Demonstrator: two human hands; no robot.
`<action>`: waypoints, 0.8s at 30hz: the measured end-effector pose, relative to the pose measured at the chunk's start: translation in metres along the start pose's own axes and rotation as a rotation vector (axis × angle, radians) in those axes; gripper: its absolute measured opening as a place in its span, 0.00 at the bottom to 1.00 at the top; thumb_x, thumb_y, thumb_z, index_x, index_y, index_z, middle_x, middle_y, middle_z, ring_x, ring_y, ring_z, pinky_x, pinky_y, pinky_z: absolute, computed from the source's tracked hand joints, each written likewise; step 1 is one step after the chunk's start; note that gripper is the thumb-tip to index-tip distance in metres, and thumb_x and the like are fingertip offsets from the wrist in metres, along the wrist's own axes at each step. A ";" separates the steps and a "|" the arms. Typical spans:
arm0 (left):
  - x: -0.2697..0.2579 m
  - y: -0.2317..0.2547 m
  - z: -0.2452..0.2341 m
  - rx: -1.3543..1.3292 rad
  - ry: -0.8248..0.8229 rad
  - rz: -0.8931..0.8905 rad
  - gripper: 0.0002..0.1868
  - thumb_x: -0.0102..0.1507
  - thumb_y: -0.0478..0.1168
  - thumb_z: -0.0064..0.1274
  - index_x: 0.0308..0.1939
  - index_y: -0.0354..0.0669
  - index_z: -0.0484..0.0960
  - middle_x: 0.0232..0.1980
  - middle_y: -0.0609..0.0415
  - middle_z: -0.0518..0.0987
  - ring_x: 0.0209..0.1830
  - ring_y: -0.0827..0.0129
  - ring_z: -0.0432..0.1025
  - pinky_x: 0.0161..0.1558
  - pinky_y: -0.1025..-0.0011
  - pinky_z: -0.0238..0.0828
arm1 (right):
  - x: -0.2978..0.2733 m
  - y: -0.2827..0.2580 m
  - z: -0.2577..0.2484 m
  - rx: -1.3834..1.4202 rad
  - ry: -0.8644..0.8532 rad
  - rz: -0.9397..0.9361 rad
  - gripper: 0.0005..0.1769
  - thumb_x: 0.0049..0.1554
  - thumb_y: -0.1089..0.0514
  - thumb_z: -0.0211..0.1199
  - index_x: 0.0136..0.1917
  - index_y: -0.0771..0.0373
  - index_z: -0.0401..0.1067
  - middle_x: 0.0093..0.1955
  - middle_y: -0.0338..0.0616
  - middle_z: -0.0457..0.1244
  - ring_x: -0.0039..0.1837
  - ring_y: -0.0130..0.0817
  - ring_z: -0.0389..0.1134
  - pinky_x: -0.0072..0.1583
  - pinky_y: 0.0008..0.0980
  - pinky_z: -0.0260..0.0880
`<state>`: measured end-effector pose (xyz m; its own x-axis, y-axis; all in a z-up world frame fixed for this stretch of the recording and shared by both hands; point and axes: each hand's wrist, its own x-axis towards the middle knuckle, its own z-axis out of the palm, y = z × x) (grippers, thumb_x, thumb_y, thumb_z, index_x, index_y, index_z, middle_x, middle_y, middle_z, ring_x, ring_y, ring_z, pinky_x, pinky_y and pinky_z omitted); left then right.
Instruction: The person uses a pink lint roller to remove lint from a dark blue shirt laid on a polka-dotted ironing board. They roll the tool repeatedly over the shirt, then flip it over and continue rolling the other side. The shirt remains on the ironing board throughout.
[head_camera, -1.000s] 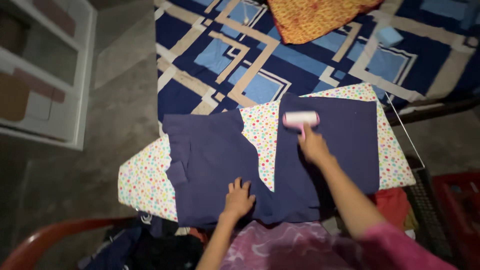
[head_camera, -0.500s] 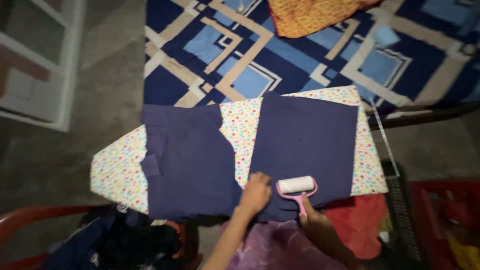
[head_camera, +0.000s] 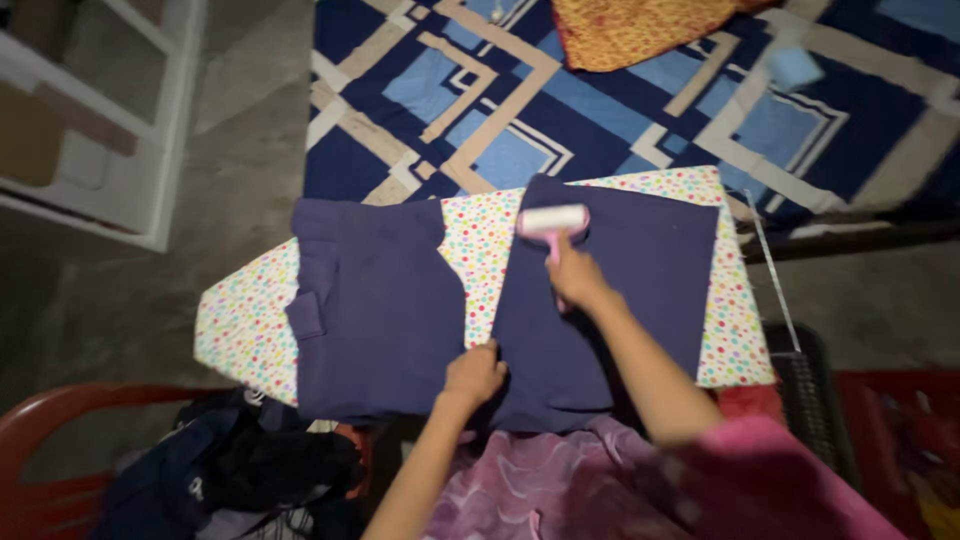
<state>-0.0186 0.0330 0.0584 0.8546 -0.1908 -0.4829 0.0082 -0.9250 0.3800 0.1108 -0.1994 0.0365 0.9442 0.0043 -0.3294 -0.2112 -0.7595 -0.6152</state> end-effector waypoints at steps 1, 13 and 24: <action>0.003 0.002 -0.001 0.045 -0.043 -0.035 0.20 0.66 0.47 0.50 0.57 0.39 0.74 0.52 0.38 0.82 0.53 0.44 0.76 0.55 0.50 0.73 | -0.023 0.009 0.006 0.024 -0.016 -0.015 0.33 0.64 0.48 0.49 0.79 0.55 0.49 0.48 0.69 0.69 0.51 0.69 0.70 0.57 0.61 0.69; -0.019 -0.004 0.033 0.128 0.171 0.281 0.31 0.57 0.40 0.58 0.66 0.40 0.74 0.75 0.43 0.63 0.67 0.49 0.61 0.60 0.53 0.64 | -0.159 0.039 0.031 -0.080 -0.009 -0.124 0.37 0.61 0.50 0.53 0.80 0.53 0.48 0.48 0.67 0.68 0.48 0.69 0.70 0.52 0.64 0.68; 0.000 0.013 0.021 0.111 0.174 0.133 0.24 0.65 0.42 0.52 0.65 0.37 0.73 0.63 0.44 0.75 0.65 0.48 0.66 0.63 0.54 0.65 | -0.015 -0.011 -0.023 0.109 0.073 -0.302 0.29 0.55 0.47 0.64 0.69 0.50 0.67 0.53 0.61 0.69 0.54 0.60 0.72 0.54 0.52 0.71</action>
<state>-0.0295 0.0142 0.0470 0.9209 -0.2629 -0.2877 -0.1595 -0.9279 0.3370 0.1050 -0.2063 0.0649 0.9830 0.1692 -0.0710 0.0588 -0.6571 -0.7515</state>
